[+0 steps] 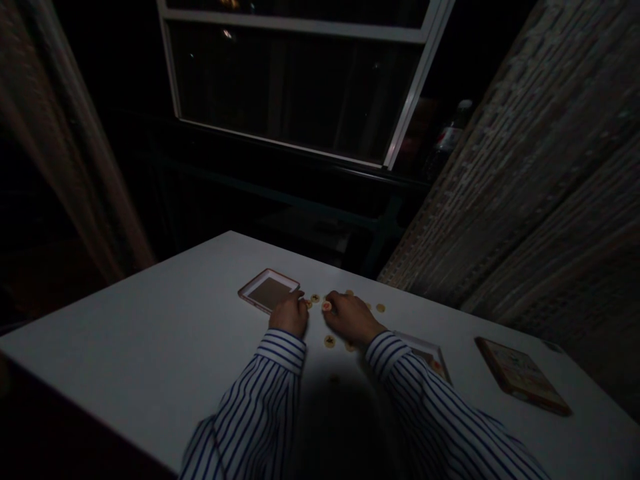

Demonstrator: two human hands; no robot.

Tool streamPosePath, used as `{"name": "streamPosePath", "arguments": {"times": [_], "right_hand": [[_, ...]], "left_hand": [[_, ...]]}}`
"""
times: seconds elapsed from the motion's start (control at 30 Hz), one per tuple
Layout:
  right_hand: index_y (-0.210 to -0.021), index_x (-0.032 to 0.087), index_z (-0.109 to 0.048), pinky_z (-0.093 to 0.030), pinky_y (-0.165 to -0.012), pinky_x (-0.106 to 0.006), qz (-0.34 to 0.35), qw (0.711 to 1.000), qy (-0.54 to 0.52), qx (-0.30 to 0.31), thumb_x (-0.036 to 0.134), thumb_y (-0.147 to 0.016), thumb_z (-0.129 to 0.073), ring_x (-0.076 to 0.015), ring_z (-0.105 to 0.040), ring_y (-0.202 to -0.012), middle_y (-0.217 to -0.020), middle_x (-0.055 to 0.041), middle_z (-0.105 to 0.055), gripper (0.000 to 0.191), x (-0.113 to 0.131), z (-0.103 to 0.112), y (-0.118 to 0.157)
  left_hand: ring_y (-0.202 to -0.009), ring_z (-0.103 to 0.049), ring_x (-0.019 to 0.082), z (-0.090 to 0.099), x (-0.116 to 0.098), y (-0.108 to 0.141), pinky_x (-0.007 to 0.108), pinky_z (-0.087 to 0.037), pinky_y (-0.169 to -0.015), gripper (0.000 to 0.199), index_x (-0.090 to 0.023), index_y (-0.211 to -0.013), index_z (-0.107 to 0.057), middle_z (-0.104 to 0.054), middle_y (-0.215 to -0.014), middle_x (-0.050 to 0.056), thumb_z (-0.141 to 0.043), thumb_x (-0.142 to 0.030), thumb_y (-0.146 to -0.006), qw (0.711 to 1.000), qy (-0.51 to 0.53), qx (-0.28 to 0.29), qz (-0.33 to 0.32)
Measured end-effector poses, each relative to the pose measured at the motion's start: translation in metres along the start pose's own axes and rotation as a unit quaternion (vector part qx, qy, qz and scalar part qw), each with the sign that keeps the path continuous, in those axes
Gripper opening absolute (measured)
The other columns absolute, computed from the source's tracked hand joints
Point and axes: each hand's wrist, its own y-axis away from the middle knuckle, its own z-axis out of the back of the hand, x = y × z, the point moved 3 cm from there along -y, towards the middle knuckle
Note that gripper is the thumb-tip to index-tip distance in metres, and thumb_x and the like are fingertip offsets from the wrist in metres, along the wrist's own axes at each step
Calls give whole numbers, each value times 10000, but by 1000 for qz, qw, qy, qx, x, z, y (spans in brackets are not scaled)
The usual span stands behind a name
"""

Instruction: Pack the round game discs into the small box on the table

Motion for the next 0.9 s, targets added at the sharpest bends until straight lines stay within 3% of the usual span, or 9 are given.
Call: {"name": "streamPosePath", "arguments": {"times": [0.33, 0.6, 0.73, 0.9], "right_hand": [[-1038, 179, -552, -335, -698, -254, 15, 997, -60, -37, 266, -820, -446, -162, -548, -822, -942, -66, -628, 257, -16, 29, 35], [-1057, 165, -567, -370, -755, -254, -10, 988, -133, -77, 257, -793, -500, -156, -544, -851, -971, -66, -619, 287, -46, 48, 74], [-1059, 163, -575, -389, -762, -266, -19, 980, -165, -106, 271, -793, -500, -154, -551, -833, -960, -61, -625, 297, -63, 52, 95], [-1074, 162, -579, -408, -732, -272, -48, 969, -202, -131, 290, -804, -490, -152, -563, -794, -917, -53, -636, 312, -80, 50, 117]], "left_hand": [[-986, -599, 211, 3, -7, 5, 314, -442, -883, 330, -145, -1075, -599, -638, -1096, 105, -406, -247, -827, 999, 11, -28, -31], [-834, -630, 192, 3, -15, 6, 311, -476, -777, 321, -171, -1040, -610, -675, -965, 88, -421, -304, -817, 997, 55, -38, -44], [-777, -632, 176, 2, -23, 8, 291, -485, -741, 347, -147, -1051, -596, -684, -888, 83, -431, -335, -810, 994, 93, 1, -57], [-792, -627, 163, 0, -47, 21, 276, -486, -741, 337, -152, -1028, -602, -672, -944, 72, -435, -332, -797, 988, 83, 51, -123]]}}
